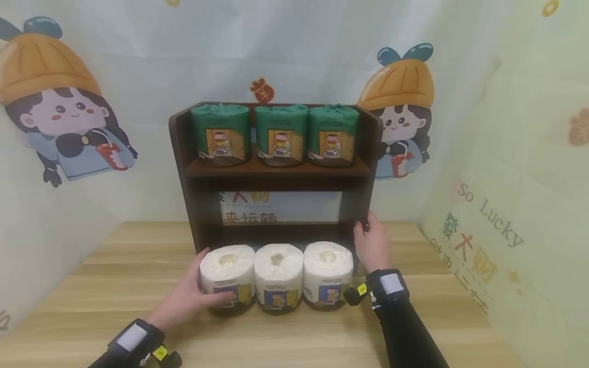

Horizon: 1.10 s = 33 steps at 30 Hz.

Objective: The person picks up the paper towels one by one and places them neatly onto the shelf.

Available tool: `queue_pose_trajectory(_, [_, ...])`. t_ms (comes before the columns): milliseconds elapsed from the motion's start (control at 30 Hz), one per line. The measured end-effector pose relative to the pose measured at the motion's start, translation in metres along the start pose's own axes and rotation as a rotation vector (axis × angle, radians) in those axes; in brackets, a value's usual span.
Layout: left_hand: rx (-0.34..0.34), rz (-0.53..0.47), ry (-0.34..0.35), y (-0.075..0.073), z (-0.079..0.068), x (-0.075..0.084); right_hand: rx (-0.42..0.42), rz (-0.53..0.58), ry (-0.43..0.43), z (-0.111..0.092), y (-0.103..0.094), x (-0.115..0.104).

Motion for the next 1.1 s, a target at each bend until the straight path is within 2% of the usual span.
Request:
queue_pose_trajectory(200, [0.009, -0.007, 0.002, 0.005, -0.0018, -0.0037, -0.022, -0.008, 0.036, -0.002, -0.0006, 0.0017])
queue_pose_trajectory(500, [0.013, -0.064, 0.014, 0.0079, -0.0052, -0.008, -0.032, -0.022, 0.033, -0.0055, -0.0001, -0.0007])
queue_pose_trajectory(767, [0.048, -0.054, 0.02, 0.0064, -0.0035, -0.0062, -0.017, -0.024, 0.03, -0.0034, 0.0004, -0.0019])
queue_pose_trajectory(1100, [0.057, -0.048, 0.023, 0.0032, -0.0032, -0.0063, -0.019, -0.029, 0.032, -0.0035, 0.0001, -0.0032])
Point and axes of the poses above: each hand's wrist, its own z-axis towards the middle knuckle, its own y-axis out of the palm, x = y × z, the point moved 4 cm from there along z, towards the middle knuckle, and after that the axes turned 3 degrees about -x, right-handed, at the moved point
